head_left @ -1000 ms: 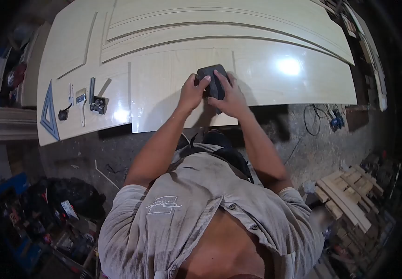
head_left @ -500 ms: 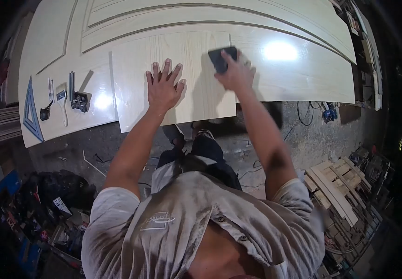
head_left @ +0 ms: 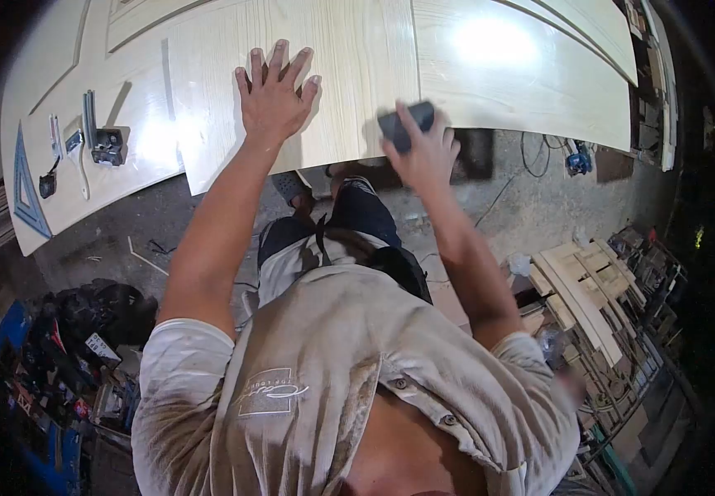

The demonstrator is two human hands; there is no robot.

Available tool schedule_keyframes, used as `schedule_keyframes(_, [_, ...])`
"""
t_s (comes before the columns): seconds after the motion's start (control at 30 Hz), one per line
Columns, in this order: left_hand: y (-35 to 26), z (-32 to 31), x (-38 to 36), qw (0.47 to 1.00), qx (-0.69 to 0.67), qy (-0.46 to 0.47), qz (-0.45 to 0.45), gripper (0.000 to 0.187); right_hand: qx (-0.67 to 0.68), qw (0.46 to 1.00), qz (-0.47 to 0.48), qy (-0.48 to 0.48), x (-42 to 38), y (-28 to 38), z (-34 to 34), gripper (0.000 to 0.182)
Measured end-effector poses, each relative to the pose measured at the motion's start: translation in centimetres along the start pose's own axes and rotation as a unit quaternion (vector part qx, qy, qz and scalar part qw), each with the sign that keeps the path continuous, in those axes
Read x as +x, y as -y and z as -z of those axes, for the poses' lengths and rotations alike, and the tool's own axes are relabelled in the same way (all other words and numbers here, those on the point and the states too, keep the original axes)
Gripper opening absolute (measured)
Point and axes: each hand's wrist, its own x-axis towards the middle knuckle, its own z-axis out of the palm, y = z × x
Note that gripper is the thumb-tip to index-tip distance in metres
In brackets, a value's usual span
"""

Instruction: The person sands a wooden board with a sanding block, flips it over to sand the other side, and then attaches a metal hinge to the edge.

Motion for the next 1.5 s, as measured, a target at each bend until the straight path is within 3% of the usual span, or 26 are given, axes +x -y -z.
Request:
schedule_keyframes(0.17, [0.4,0.1,0.2,1.0,-0.015,-0.018,-0.006,0.057,-0.001,0.999,0.023,0.032,0.9,0.0,0.1,0.068])
schedule_keyframes(0.43, [0.4,0.1,0.1,1.0,-0.013,-0.012,-0.016,0.056,0.018,0.997,0.042,-0.064,19.4,1.5,-2.0,0.067])
schedule_keyframes(0.47, [0.4,0.0,0.1,1.0,-0.012,-0.018,-0.021,0.056,0.006,0.99,0.066,-0.122,21.9,1.4,-2.7,0.067])
schedule_keyframes(0.53, [0.4,-0.3,0.2,0.999,-0.011,-0.023,-0.022,0.056,0.014,0.995,0.035,-0.095,24.3,2.8,-0.5,0.071])
schedule_keyframes(0.6, [0.4,-0.6,0.2,0.999,-0.006,-0.034,-0.015,0.055,0.024,0.998,0.0,-0.055,23.8,4.4,2.1,0.075])
schedule_keyframes(0.67, [0.5,-1.2,-0.2,0.999,-0.001,-0.031,-0.019,0.055,0.083,0.993,0.02,-0.085,20.7,3.6,1.9,0.065])
schedule_keyframes(0.77, [0.4,-1.0,0.1,0.999,-0.004,-0.042,-0.031,0.056,0.025,0.988,0.065,-0.141,12.6,-0.2,-2.8,0.067])
schedule_keyframes(0.87, [0.6,-1.2,0.2,0.999,0.013,-0.043,-0.028,0.057,0.056,0.987,0.07,-0.133,4.1,-0.1,-2.4,0.067])
schedule_keyframes(1.0, [0.5,-0.5,0.1,0.999,-0.003,-0.026,-0.025,0.056,0.065,0.989,0.088,-0.094,2.1,-0.3,-1.6,0.065])
schedule_keyframes(1.1, [0.4,0.1,0.3,1.0,0.008,0.004,-0.02,0.056,0.066,0.992,0.091,-0.06,6.3,0.4,-1.3,0.066])
schedule_keyframes(1.17, [0.5,0.4,0.5,1.0,-0.003,0.01,-0.013,0.056,0.06,0.993,0.051,-0.084,10.5,1.3,-1.5,0.066])
schedule_keyframes(1.23, [0.6,0.6,1.3,1.0,-0.006,0.027,0.004,0.057,0.034,0.994,0.063,-0.087,14.9,1.9,-2.0,0.07])
schedule_keyframes(1.3, [0.8,0.5,1.5,1.0,-0.01,0.027,0.006,0.057,0.045,0.985,0.079,-0.149,19.3,2.2,-2.7,0.078])
schedule_keyframes(1.37, [0.9,0.3,1.8,1.0,-0.006,0.02,0.011,0.057,0.055,0.986,0.076,-0.135,24.3,2.5,-2.4,0.083])
schedule_keyframes(1.43, [0.9,0.0,1.8,1.0,-0.027,0.006,0.006,0.058,0.04,0.986,0.066,-0.147,28.3,3.7,-2.0,0.075])
schedule_keyframes(1.5, [1.3,0.5,1.8,1.0,-0.012,0.014,0.002,0.057,0.057,0.995,0.026,-0.073,27.4,6.1,1.3,0.061])
